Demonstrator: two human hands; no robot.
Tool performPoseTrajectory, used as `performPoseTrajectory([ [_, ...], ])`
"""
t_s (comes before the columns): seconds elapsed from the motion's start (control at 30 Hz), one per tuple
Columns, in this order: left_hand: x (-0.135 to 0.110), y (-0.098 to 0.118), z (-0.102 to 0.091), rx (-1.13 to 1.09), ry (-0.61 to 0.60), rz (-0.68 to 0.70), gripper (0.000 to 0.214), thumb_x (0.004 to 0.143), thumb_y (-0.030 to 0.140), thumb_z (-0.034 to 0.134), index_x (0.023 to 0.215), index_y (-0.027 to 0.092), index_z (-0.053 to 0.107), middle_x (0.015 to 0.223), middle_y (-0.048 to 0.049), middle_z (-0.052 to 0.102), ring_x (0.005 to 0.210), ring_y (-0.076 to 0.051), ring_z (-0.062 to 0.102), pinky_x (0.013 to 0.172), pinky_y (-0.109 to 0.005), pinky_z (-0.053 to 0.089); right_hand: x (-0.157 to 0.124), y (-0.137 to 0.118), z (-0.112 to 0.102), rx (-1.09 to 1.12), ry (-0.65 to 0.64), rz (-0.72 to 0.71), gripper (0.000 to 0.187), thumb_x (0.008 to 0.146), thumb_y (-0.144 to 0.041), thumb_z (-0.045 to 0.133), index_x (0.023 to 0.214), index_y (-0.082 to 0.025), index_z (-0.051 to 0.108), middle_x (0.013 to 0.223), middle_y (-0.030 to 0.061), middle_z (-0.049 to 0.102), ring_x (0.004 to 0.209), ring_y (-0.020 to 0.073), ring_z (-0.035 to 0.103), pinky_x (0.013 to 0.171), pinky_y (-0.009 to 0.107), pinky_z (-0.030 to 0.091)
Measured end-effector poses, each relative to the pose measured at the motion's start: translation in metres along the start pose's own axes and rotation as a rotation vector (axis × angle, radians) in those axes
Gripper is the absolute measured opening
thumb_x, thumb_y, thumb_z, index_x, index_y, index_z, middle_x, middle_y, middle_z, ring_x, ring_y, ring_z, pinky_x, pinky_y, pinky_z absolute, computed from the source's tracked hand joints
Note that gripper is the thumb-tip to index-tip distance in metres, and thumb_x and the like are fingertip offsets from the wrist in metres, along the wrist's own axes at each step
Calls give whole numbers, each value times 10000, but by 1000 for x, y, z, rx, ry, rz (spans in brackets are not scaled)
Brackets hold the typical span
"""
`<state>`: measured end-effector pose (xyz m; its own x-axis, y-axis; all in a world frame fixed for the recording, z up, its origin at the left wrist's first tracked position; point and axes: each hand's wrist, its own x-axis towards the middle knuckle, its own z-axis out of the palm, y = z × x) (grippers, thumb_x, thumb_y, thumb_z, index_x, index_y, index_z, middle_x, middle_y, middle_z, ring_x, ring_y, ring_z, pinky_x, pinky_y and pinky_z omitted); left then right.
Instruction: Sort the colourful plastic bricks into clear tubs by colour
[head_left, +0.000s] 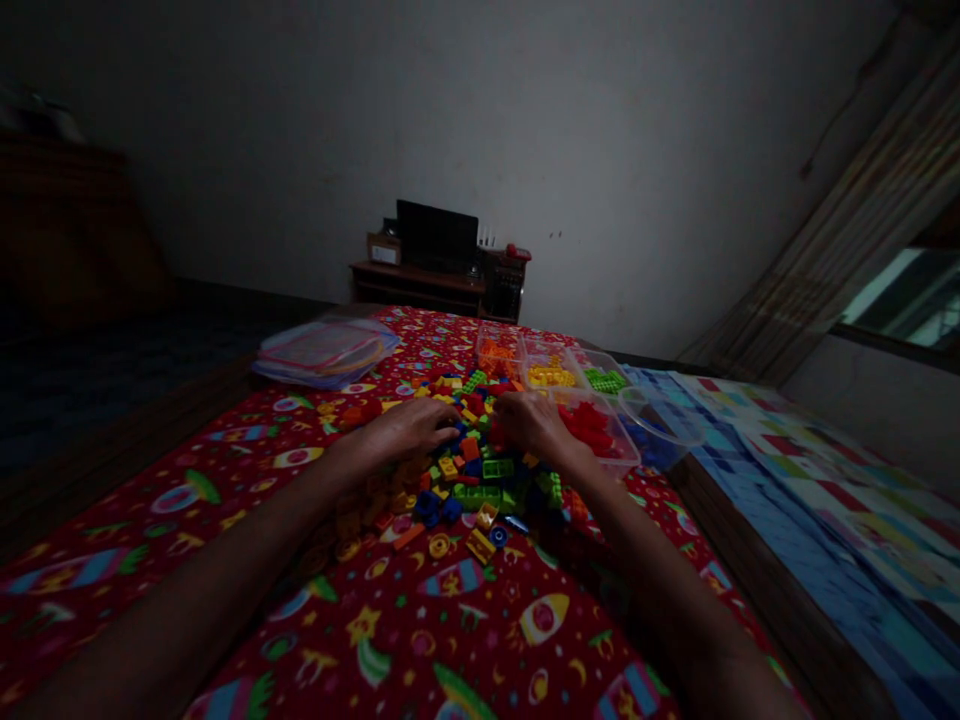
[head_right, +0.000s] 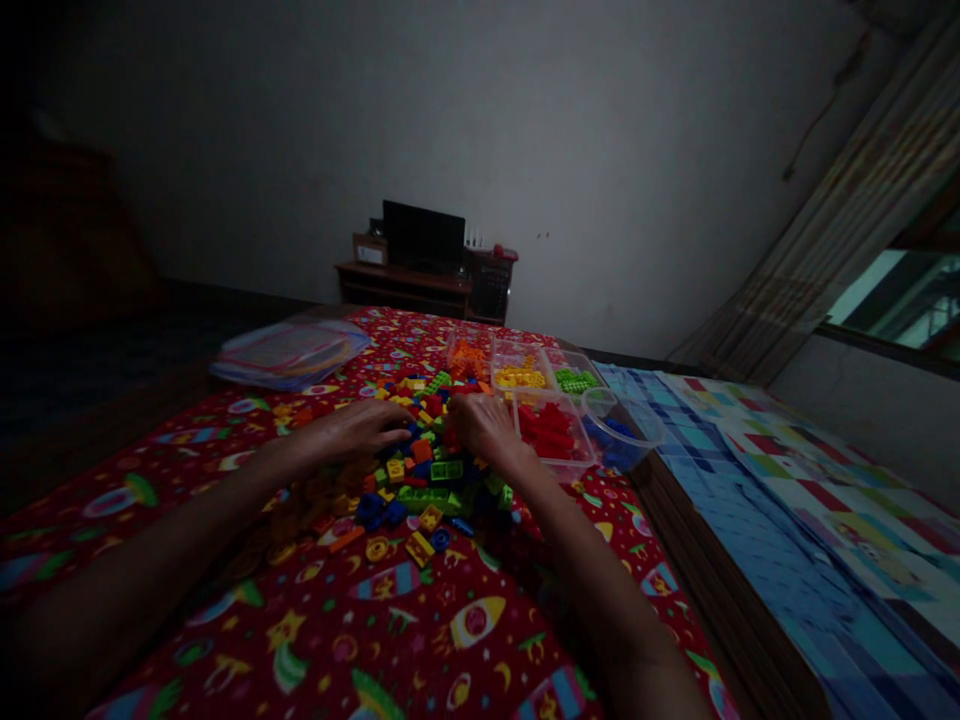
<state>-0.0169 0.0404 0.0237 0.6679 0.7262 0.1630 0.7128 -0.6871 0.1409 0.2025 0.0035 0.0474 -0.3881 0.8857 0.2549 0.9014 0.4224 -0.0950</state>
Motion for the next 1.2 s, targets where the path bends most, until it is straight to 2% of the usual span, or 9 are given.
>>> performPoseTrajectory([
  [0.17,0,3,-2,-24,0,-4,239,871,297,472,944,189,672,887,-47,695,785,-166,623,668,-230,424,1,-10,17,-90,-22,-87,228,921,-280,480,1002,-166,661,971,85,657,791,144,561,632,239,303],
  [0.33,0,2,0,-67,4,-8,247,868,312,493,979,204,685,914,-49,706,799,-172,632,666,-231,425,-1,-8,11,-28,11,-95,209,914,-292,500,993,-181,658,959,57,668,792,137,566,621,235,292],
  [0.47,0,2,0,-84,13,1,220,863,286,513,966,207,690,916,-50,709,789,-173,635,662,-235,427,-2,0,5,-13,8,-96,194,901,-292,513,906,-168,662,851,44,665,731,129,537,595,241,263],
  [0.67,-2,31,-19,-40,190,-75,220,880,205,465,899,178,683,912,-60,686,842,-180,621,723,-251,438,-5,14,-1,7,28,-63,244,903,-328,492,911,-165,673,746,38,647,613,116,486,560,243,254],
  [0.77,-5,54,-21,-129,152,51,208,900,253,481,956,177,665,970,-53,675,897,-175,615,772,-248,445,-6,20,-5,3,67,9,268,900,-339,487,910,-157,683,683,35,638,576,119,484,543,245,255],
  [0.9,-7,71,-5,-122,1,210,291,819,378,634,1043,192,637,1035,-56,648,941,-189,603,794,-249,447,-2,44,-24,2,161,150,280,895,-355,492,952,-169,693,751,51,678,653,136,563,568,230,315],
  [1.03,-6,68,13,-51,14,206,250,812,269,628,1052,203,616,1043,-58,635,939,-187,595,811,-262,446,10,89,-54,-116,323,467,306,889,-357,495,1019,-168,696,957,116,702,855,199,623,688,257,399],
  [1.1,-5,63,16,-59,41,215,213,838,256,577,1038,193,614,1034,-65,636,936,-185,596,818,-265,448,16,109,-65,-172,346,594,338,895,-350,481,1061,-138,686,1037,167,681,929,229,619,732,278,414],
  [1.2,-2,60,14,-97,81,221,234,855,265,535,1062,182,607,1055,-75,636,949,-183,600,825,-258,452,19,121,-68,-180,353,635,372,904,-363,466,1064,-108,684,1043,201,673,940,242,619,736,282,413],
])
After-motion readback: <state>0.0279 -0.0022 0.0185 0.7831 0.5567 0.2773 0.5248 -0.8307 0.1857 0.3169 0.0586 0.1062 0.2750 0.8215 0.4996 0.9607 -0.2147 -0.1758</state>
